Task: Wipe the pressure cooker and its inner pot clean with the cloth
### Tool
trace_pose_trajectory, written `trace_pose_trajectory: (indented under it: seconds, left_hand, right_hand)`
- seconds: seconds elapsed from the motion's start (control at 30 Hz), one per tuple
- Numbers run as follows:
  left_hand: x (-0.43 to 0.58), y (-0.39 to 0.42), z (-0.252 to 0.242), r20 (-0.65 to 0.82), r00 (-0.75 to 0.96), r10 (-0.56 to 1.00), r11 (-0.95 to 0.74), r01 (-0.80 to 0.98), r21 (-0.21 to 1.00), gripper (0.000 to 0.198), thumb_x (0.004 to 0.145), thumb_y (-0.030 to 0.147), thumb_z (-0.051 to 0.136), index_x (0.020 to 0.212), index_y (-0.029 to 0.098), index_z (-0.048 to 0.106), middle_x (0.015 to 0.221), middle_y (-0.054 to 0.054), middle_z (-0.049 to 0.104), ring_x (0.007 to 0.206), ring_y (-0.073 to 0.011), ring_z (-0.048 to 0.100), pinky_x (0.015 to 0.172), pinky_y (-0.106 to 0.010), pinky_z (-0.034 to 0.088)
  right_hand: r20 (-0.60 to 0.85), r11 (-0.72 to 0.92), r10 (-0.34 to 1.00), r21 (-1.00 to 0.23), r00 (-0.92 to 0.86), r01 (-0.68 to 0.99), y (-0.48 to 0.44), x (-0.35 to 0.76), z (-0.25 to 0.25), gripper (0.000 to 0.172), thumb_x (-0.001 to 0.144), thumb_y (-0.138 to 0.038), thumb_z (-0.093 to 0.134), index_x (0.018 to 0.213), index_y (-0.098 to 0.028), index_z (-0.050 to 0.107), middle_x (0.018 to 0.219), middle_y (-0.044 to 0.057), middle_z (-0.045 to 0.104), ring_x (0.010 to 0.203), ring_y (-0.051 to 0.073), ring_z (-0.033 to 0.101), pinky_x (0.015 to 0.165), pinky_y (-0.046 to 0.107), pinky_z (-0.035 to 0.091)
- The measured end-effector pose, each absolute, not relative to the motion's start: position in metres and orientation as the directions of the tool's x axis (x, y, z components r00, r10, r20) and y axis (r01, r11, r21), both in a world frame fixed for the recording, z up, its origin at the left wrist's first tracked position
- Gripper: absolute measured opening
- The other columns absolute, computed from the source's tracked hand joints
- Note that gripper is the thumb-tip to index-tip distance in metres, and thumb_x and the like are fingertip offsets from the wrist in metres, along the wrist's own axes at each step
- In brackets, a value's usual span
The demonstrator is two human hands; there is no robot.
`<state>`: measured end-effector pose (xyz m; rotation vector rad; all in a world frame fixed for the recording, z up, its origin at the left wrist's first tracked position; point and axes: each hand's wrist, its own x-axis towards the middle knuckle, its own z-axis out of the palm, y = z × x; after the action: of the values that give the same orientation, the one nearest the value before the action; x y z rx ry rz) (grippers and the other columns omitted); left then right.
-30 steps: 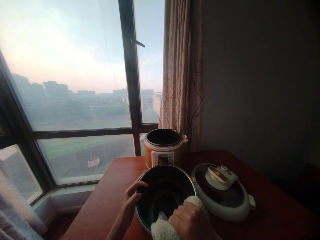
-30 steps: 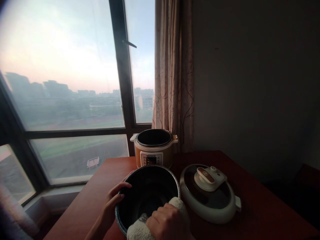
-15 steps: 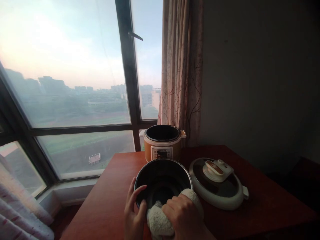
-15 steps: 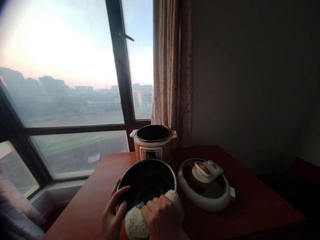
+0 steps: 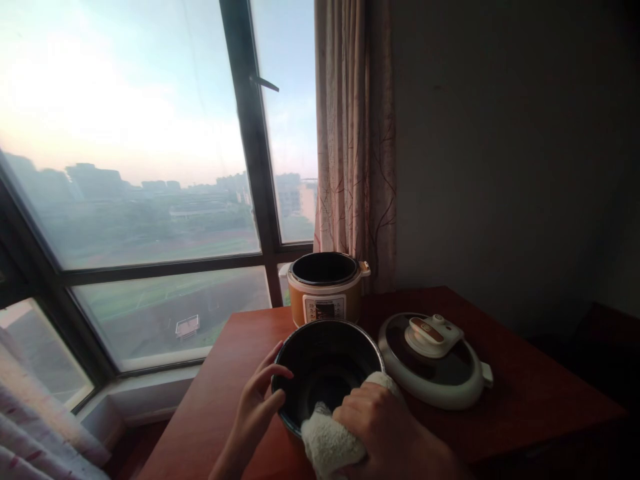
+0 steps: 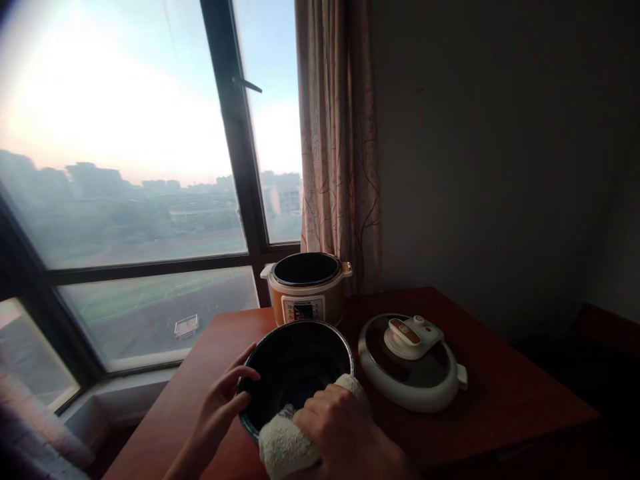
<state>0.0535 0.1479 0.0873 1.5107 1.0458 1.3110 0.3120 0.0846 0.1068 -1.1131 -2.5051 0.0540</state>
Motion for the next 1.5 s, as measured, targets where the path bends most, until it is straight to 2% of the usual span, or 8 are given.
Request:
trace_pose_trajectory:
  seconds: [0.13, 0.27, 0.4, 0.63, 0.9, 1.03, 1.23, 1.5]
  left_hand:
    - [0.045, 0.169, 0.102, 0.184, 0.263, 0.947, -0.183, -0.03, 0.983, 0.021, 0.06, 0.016, 0.06, 0.077, 0.019, 0.072, 0.159, -0.012, 0.044, 0.138, -0.0425, 0.047, 0.097, -0.047, 0.05]
    - [0.049, 0.181, 0.103, 0.166, 0.303, 0.938, -0.136, -0.117, 0.984, 0.026, 0.061, 0.015, 0.061, 0.083, 0.019, 0.073, 0.156, -0.013, 0.049, 0.136, -0.0413, 0.051, 0.093, -0.046, 0.052]
    - [0.054, 0.181, 0.095, 0.254, 0.122, 0.96, -0.244, -0.089, 0.966, 0.015, 0.069, 0.027, 0.072, 0.082, 0.018, 0.074, 0.141, -0.016, 0.063, 0.13, -0.04, 0.057, 0.103, -0.048, 0.048]
    - [0.065, 0.159, 0.087, 0.262, -0.237, 0.935, -0.257, 0.055, 0.965, 0.032, 0.079, 0.043, 0.071, 0.101, 0.019, 0.072, 0.12, -0.013, 0.075, 0.117, -0.0337, 0.067, 0.104, -0.047, 0.049]
    - [0.088, 0.119, 0.068, 0.402, -0.187, 0.896, -0.37, 0.187, 0.91, 0.031, 0.075, 0.028, 0.067, 0.105, 0.024, 0.073, 0.156, -0.009, 0.046, 0.149, -0.0378, 0.032, 0.121, -0.052, 0.029]
    - [0.086, 0.113, 0.069, 0.372, -0.169, 0.913, -0.346, 0.165, 0.924, 0.03, 0.073, 0.024, 0.063, 0.101, 0.024, 0.074, 0.159, -0.008, 0.042, 0.15, -0.0376, 0.032, 0.117, -0.049, 0.035]
    - [0.081, 0.133, 0.088, 0.332, 0.004, 0.943, -0.328, 0.165, 0.93, 0.024, 0.062, 0.018, 0.058, 0.08, 0.021, 0.074, 0.149, -0.012, 0.055, 0.141, -0.0394, 0.045, 0.108, -0.046, 0.044]
    - [0.046, 0.172, 0.118, 0.207, 0.38, 0.901, -0.261, 0.093, 0.961, 0.028, 0.058, 0.013, 0.058, 0.077, 0.021, 0.077, 0.153, -0.011, 0.052, 0.138, -0.0414, 0.049, 0.098, -0.046, 0.052]
  right_hand:
    - [0.292, 0.715, 0.696, -0.205, -0.656, 0.668, 0.082, 0.326, 0.119, 0.038, 0.079, -0.056, 0.076, 0.097, -0.024, 0.064, 0.093, -0.002, 0.072, 0.086, 0.018, 0.065, 0.079, 0.031, 0.038]
    - [0.181, 0.635, 0.771, -0.147, -0.61, 0.759, 0.074, 0.314, 0.131, 0.042, 0.072, -0.051, 0.085, 0.094, -0.022, 0.064, 0.097, 0.0, 0.073, 0.088, 0.022, 0.066, 0.08, 0.033, 0.04]
    - [0.16, 0.578, 0.814, -0.134, -0.558, 0.805, 0.072, 0.292, 0.129, 0.044, 0.07, -0.051, 0.084, 0.092, -0.019, 0.064, 0.096, 0.004, 0.072, 0.087, 0.025, 0.065, 0.082, 0.036, 0.041]
    - [0.33, 0.509, 0.843, -0.231, -0.425, 0.829, 0.075, 0.278, 0.11, 0.038, 0.068, -0.052, 0.078, 0.084, -0.022, 0.062, 0.088, 0.002, 0.07, 0.082, 0.024, 0.062, 0.079, 0.037, 0.038]
    - [0.415, 0.489, 0.832, -0.237, -0.368, 0.839, 0.072, 0.273, 0.102, 0.041, 0.073, -0.06, 0.074, 0.083, -0.022, 0.061, 0.086, 0.002, 0.068, 0.08, 0.023, 0.059, 0.074, 0.036, 0.032]
    - [0.458, 0.526, 0.802, -0.233, -0.385, 0.818, 0.072, 0.274, 0.097, 0.05, 0.076, -0.071, 0.069, 0.085, -0.023, 0.061, 0.085, 0.001, 0.068, 0.077, 0.021, 0.058, 0.072, 0.037, 0.03]
    - [0.481, 0.502, 0.797, -0.193, -0.365, 0.843, 0.063, 0.269, 0.092, 0.052, 0.079, -0.073, 0.068, 0.087, -0.022, 0.061, 0.084, 0.002, 0.068, 0.075, 0.022, 0.058, 0.068, 0.036, 0.029]
    - [0.46, 0.655, 0.705, -0.132, -0.54, 0.744, 0.068, 0.294, 0.096, 0.055, 0.079, -0.076, 0.062, 0.085, -0.022, 0.061, 0.08, 0.001, 0.068, 0.073, 0.02, 0.059, 0.067, 0.035, 0.03]
